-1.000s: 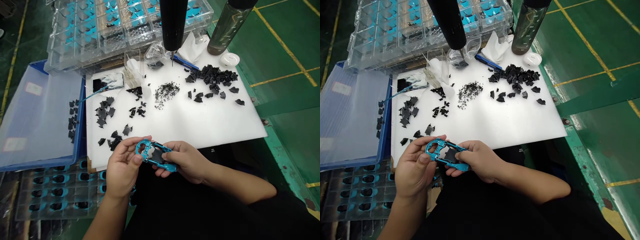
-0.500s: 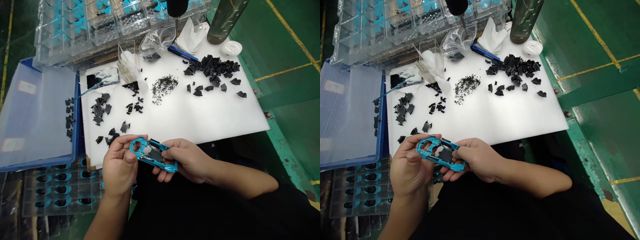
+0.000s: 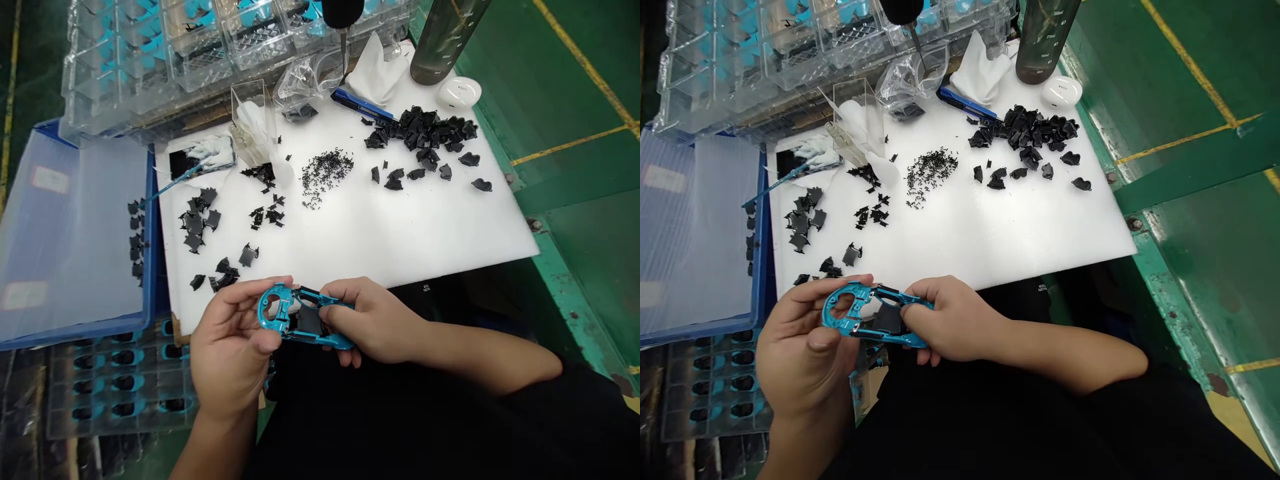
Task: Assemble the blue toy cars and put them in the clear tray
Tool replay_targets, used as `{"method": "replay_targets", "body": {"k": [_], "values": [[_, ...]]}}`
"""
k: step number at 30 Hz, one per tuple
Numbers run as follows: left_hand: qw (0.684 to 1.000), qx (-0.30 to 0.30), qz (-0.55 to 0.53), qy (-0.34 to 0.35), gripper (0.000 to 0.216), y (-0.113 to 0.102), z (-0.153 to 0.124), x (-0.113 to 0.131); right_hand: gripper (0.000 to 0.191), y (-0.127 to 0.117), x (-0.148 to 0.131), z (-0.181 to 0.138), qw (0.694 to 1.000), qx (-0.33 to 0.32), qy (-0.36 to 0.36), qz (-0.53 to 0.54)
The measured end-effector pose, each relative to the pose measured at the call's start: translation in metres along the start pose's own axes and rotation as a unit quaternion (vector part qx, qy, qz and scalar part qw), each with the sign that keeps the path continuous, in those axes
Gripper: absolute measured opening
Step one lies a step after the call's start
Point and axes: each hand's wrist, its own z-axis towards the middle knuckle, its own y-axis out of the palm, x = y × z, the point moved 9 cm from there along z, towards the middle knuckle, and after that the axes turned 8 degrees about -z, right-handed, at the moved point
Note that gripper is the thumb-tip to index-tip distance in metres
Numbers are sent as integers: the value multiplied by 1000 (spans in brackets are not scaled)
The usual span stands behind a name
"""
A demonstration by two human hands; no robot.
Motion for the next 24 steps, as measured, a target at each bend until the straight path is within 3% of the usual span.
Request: {"method": "replay_targets", "body": {"k": [14, 20, 22, 24], "values": [[1000, 11, 14, 14, 47, 3, -5, 3, 17, -7, -7, -3, 996, 39, -35, -72], [1000, 1, -10, -13, 32, -2, -4, -3, 15, -6, -4, -4, 998, 36, -23, -44], [999, 6, -25, -30, 27, -8, -4, -8, 16, -12, -12, -6, 990, 81, -81, -82], [999, 23, -29, -34, 23, -15, -4, -13, 14, -22, -30, -14, 946, 176, -201, -184]]}}
